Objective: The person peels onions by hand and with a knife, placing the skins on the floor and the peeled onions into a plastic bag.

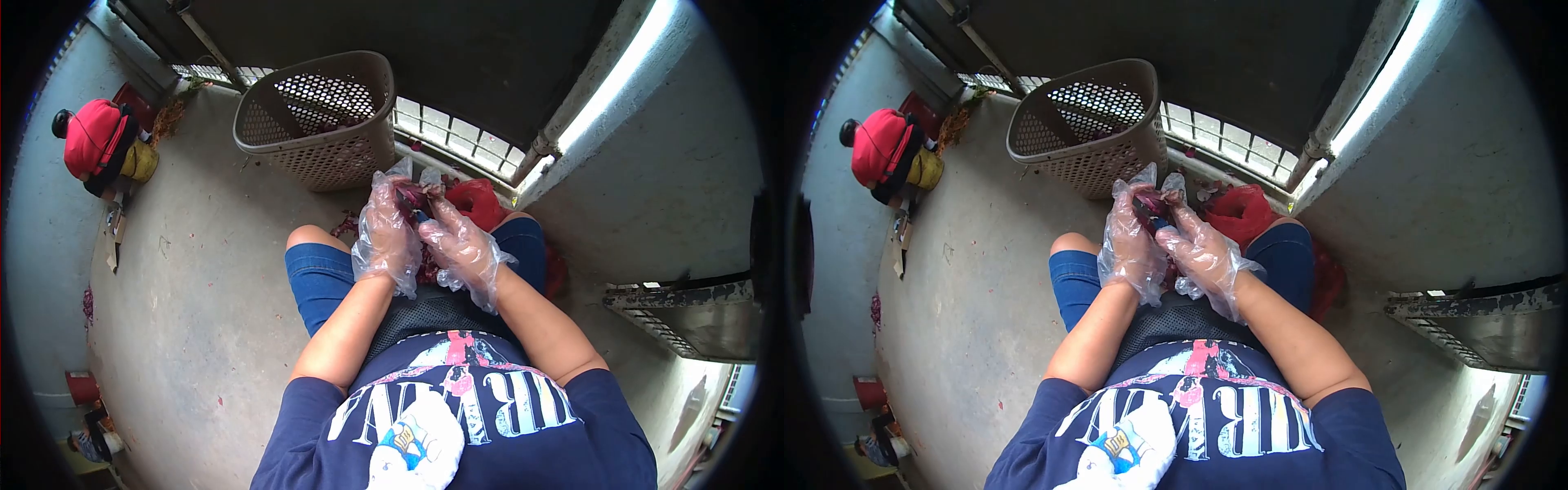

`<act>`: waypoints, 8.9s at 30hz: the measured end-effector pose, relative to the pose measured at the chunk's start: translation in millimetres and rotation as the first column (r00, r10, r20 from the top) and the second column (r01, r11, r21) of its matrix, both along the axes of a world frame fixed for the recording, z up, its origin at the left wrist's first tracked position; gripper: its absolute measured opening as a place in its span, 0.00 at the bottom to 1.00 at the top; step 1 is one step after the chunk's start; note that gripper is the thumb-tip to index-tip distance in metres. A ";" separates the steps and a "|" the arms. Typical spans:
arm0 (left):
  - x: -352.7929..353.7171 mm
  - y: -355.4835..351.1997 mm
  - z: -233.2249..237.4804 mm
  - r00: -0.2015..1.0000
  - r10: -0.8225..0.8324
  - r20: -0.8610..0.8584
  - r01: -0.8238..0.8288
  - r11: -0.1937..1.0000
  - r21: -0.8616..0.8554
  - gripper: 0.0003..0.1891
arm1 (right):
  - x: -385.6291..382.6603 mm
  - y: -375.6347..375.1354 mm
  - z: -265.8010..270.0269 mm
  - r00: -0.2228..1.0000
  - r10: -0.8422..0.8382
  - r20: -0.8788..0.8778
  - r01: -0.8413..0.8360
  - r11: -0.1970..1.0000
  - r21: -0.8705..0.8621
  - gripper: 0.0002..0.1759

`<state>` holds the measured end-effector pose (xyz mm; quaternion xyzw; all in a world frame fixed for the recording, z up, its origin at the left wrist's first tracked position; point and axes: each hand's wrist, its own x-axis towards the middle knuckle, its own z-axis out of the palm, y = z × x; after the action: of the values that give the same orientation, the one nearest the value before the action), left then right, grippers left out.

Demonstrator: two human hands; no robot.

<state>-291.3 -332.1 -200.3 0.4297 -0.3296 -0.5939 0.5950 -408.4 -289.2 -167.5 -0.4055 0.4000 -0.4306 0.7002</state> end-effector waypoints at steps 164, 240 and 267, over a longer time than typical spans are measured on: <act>13.3 -21.1 -14.3 0.811 -0.253 -0.527 0.394 0.903 0.171 0.18 | -33.3 -43.8 -8.0 0.930 -0.080 -0.359 0.113 0.991 0.072 0.48; 5.4 -8.6 -4.6 0.813 -0.091 0.575 0.206 0.969 -0.137 0.37 | -41.0 -32.1 -9.7 0.986 0.164 -0.041 -0.160 0.984 0.078 0.34; 25.6 -9.0 7.2 0.729 -0.680 -0.081 0.684 0.721 0.112 0.34 | -78.7 -18.8 5.9 0.763 0.518 -0.385 -0.534 0.842 0.075 0.41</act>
<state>-265.7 -341.1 -193.2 0.3073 -0.4136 -0.7990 0.3100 -487.1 -308.0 -161.6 -0.5922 0.3931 -0.1350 0.6903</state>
